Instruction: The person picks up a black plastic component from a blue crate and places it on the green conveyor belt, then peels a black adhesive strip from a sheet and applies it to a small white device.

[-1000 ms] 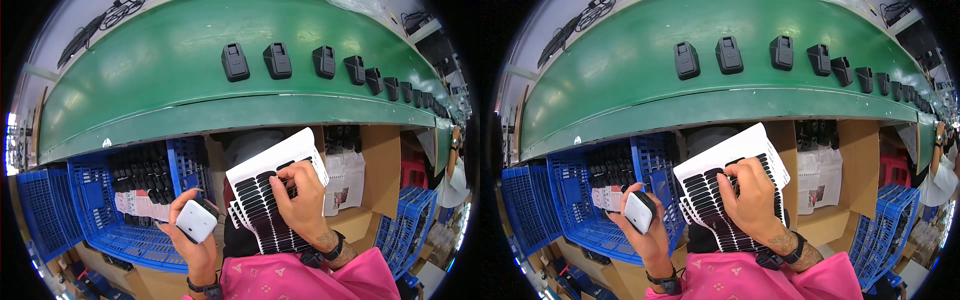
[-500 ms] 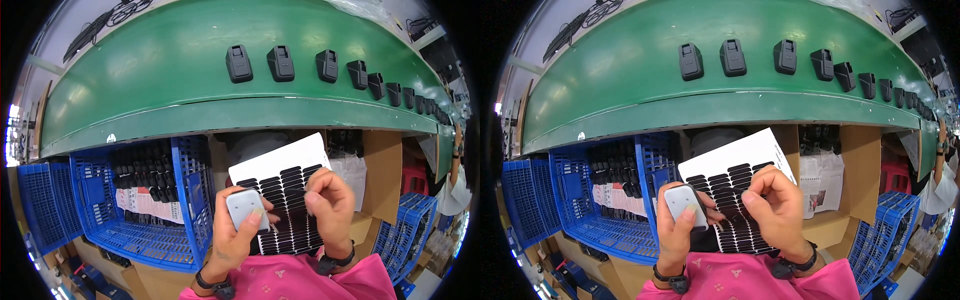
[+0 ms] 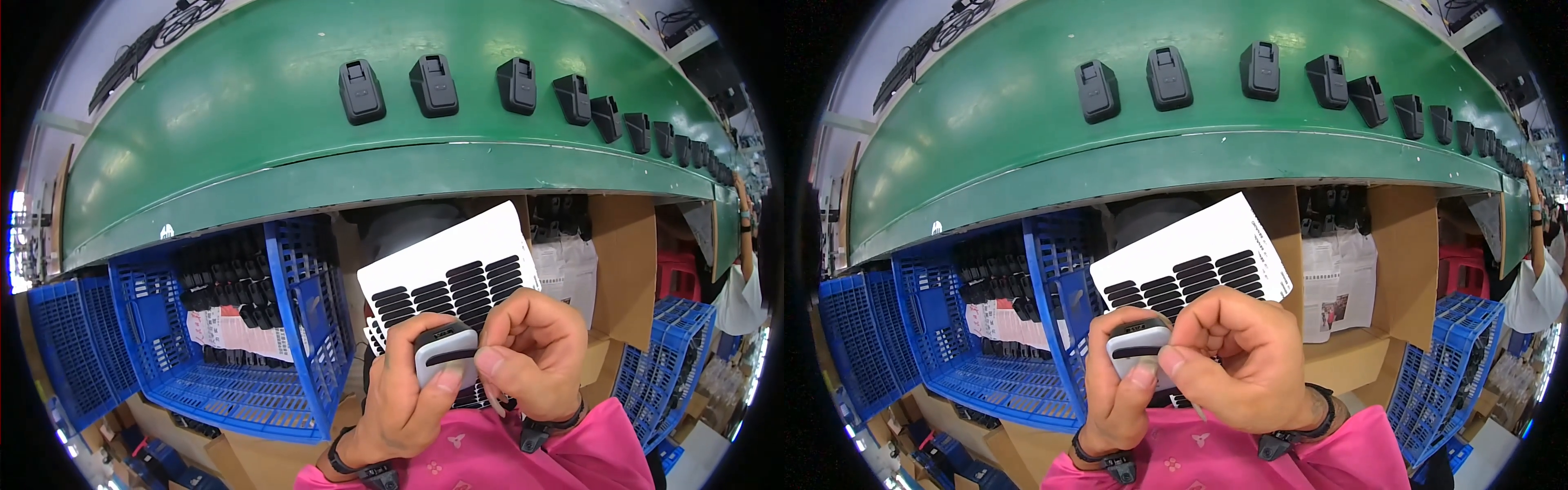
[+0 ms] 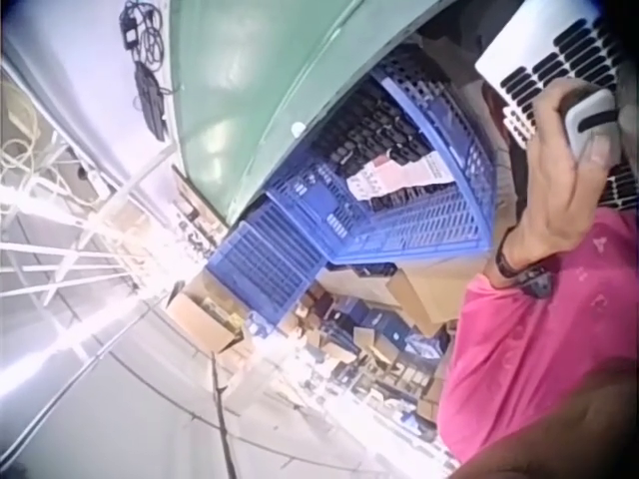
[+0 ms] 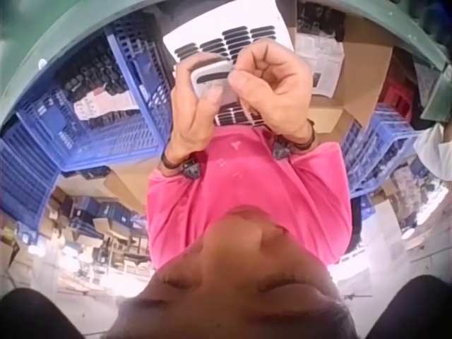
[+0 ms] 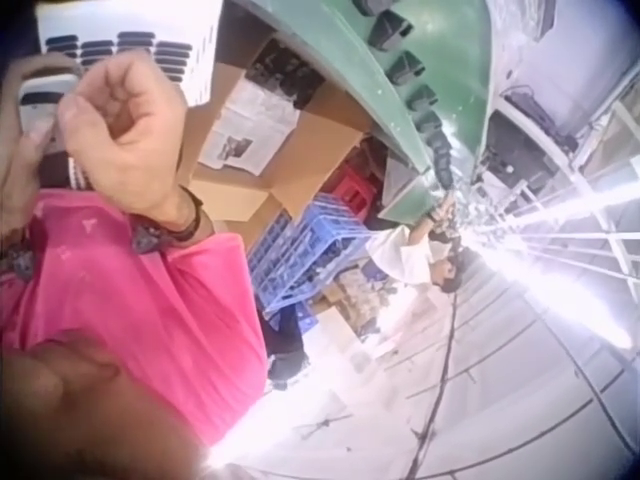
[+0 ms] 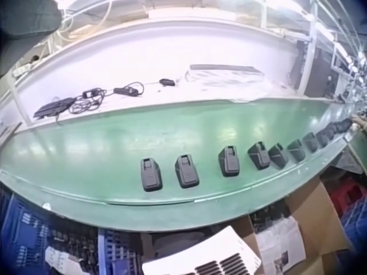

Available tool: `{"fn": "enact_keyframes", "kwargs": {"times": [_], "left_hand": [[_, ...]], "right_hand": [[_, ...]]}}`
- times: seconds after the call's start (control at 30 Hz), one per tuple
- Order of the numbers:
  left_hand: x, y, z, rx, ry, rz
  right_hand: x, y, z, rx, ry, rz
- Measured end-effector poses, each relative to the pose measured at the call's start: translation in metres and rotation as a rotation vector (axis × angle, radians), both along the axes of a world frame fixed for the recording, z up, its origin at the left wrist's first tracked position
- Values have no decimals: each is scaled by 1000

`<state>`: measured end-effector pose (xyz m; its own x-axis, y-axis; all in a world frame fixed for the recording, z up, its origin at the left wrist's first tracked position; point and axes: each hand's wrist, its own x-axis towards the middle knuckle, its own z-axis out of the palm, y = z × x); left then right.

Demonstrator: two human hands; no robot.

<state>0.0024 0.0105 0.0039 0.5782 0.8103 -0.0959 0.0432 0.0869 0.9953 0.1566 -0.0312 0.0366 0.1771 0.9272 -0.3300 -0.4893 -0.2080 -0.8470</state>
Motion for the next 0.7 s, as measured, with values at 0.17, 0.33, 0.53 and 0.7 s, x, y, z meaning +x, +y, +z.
{"fn": "enact_keyframes", "kwargs": {"times": [0.17, 0.33, 0.53, 0.7], "left_hand": [[0, 0, 3, -62, 11, -9], [1, 1, 3, -31, 39, -17], [2, 1, 5, -54, 34, -35], [2, 2, 4, -8, 46, -32]], "right_hand": [[-4, 6, 3, -37, -46, -38], [-5, 8, 2, -57, -38, -63], [-5, 7, 3, -77, -40, -73], [-2, 4, -1, -42, -19, -46]]}}
